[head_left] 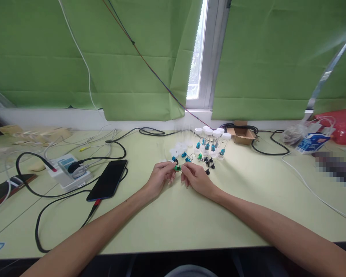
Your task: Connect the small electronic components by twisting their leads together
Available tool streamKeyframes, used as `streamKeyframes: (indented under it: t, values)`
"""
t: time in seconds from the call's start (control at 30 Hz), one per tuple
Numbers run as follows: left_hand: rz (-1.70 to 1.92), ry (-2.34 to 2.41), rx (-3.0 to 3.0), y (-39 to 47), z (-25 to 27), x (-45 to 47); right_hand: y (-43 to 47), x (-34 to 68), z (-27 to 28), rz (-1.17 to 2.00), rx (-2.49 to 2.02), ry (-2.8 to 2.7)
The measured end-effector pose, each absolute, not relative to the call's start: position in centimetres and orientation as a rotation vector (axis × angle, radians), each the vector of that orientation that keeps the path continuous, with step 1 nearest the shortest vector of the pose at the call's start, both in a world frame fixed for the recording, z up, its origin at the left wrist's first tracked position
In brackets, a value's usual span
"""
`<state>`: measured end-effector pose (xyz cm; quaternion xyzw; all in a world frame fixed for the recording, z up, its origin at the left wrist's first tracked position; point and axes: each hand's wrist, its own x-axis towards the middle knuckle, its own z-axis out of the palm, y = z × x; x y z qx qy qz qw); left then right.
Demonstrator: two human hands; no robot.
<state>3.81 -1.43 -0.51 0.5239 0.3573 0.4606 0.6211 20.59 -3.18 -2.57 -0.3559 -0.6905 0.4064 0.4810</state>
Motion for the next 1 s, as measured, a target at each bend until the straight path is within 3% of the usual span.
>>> streamKeyframes:
  t: [1.0]
  values:
    - [1.061, 0.821, 1.178, -1.27, -0.58, 3.79, -3.19, 20.58, -2.60, 1.021, -0.830, -1.652]
